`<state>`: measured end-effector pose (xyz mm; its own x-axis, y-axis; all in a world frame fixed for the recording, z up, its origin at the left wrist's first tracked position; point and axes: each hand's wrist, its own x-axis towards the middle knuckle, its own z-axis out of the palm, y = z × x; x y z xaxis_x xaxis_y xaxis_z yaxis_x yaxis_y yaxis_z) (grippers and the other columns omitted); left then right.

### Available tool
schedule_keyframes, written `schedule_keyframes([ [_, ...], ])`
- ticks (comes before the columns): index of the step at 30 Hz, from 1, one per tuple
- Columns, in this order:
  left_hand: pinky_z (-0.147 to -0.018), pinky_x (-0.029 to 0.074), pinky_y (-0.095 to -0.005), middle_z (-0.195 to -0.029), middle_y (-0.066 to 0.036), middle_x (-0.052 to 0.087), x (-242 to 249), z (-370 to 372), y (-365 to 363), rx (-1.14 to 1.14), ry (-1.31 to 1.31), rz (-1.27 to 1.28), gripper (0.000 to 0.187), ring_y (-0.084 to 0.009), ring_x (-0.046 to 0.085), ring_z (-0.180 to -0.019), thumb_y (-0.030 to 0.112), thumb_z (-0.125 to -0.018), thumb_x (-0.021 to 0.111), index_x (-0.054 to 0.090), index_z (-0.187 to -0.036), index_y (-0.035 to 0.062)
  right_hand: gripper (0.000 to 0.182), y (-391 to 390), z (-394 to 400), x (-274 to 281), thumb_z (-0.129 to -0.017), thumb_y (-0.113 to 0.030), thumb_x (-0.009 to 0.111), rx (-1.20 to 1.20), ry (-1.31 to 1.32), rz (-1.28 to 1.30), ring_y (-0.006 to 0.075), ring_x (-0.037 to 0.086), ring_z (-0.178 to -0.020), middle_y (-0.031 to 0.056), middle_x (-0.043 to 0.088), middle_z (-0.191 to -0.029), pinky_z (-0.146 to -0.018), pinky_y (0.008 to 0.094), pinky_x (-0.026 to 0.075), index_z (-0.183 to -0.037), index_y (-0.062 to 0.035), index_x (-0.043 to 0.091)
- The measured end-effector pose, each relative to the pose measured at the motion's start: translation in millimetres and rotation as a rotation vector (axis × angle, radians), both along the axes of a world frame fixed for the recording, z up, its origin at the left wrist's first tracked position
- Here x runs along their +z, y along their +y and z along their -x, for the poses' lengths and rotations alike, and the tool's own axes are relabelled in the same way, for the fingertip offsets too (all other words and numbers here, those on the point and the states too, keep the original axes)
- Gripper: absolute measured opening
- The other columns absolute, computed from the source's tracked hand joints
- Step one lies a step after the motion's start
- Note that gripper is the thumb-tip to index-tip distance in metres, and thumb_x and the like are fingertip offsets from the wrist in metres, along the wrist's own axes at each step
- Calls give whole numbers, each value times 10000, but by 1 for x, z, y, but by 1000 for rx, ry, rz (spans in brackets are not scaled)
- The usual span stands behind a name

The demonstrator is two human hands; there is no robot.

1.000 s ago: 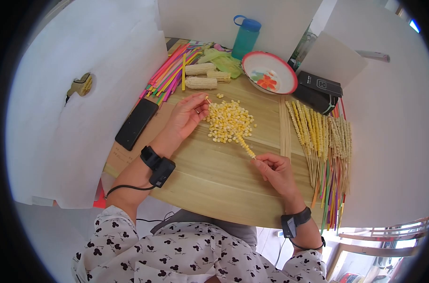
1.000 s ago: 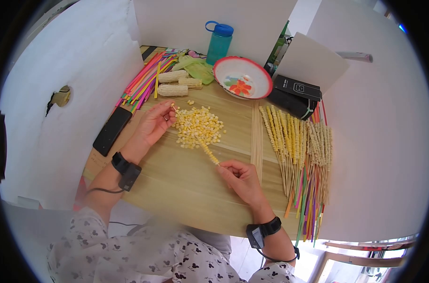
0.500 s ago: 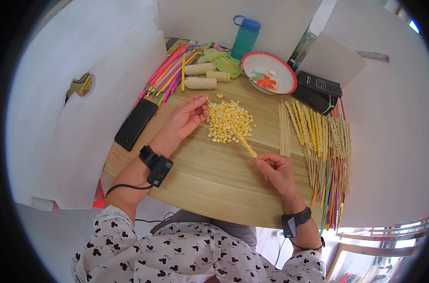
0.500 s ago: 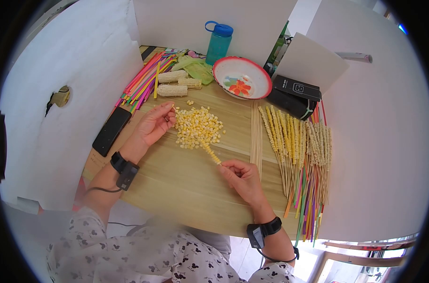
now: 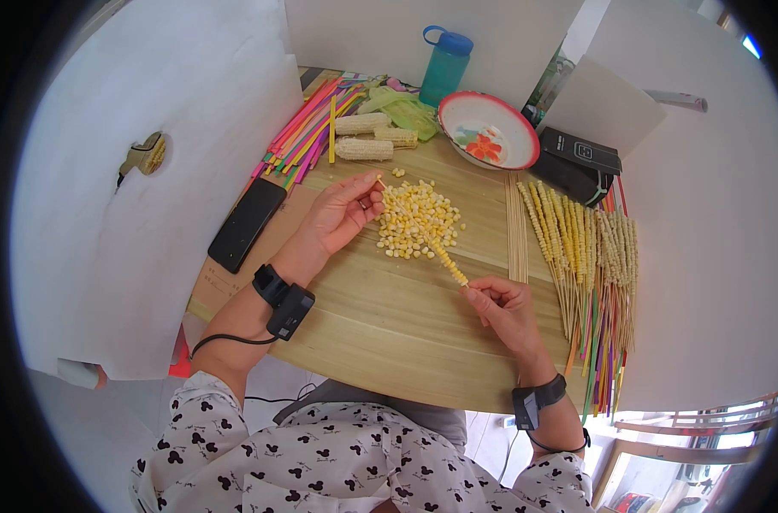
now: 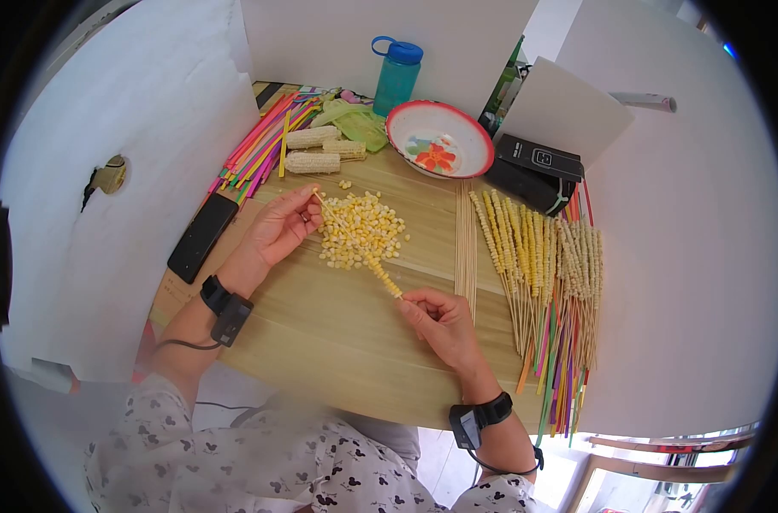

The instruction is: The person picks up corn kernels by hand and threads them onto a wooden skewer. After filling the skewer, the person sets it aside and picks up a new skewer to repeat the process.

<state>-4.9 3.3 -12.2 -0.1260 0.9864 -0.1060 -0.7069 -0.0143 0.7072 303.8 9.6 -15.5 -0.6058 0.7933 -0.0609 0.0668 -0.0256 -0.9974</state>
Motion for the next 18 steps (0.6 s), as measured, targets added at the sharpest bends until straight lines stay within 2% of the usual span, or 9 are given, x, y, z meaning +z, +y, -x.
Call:
schedule_keyframes([
  [10, -708, 497, -253, -839, -26, 605, 3, -30, -10, -83, 101, 11, 140, -96, 562, -750, 103, -894, 614, 625, -1002, 15, 121, -2, 1, 3, -893, -114, 633, 7, -5, 1, -18, 385, -513, -80, 516, -623, -442, 166, 266, -940, -4, 649],
  [18, -622, 421, -242, -796, -1, 553, 5, -39, -14, -146, 168, 3, 99, -90, 469, -681, 72, -878, 626, 611, -961, 19, 123, -2, 1, -2, -904, -109, 617, 19, 50, 19, -24, 403, -550, -79, 536, -669, -467, 155, 291, -951, 2, 640],
])
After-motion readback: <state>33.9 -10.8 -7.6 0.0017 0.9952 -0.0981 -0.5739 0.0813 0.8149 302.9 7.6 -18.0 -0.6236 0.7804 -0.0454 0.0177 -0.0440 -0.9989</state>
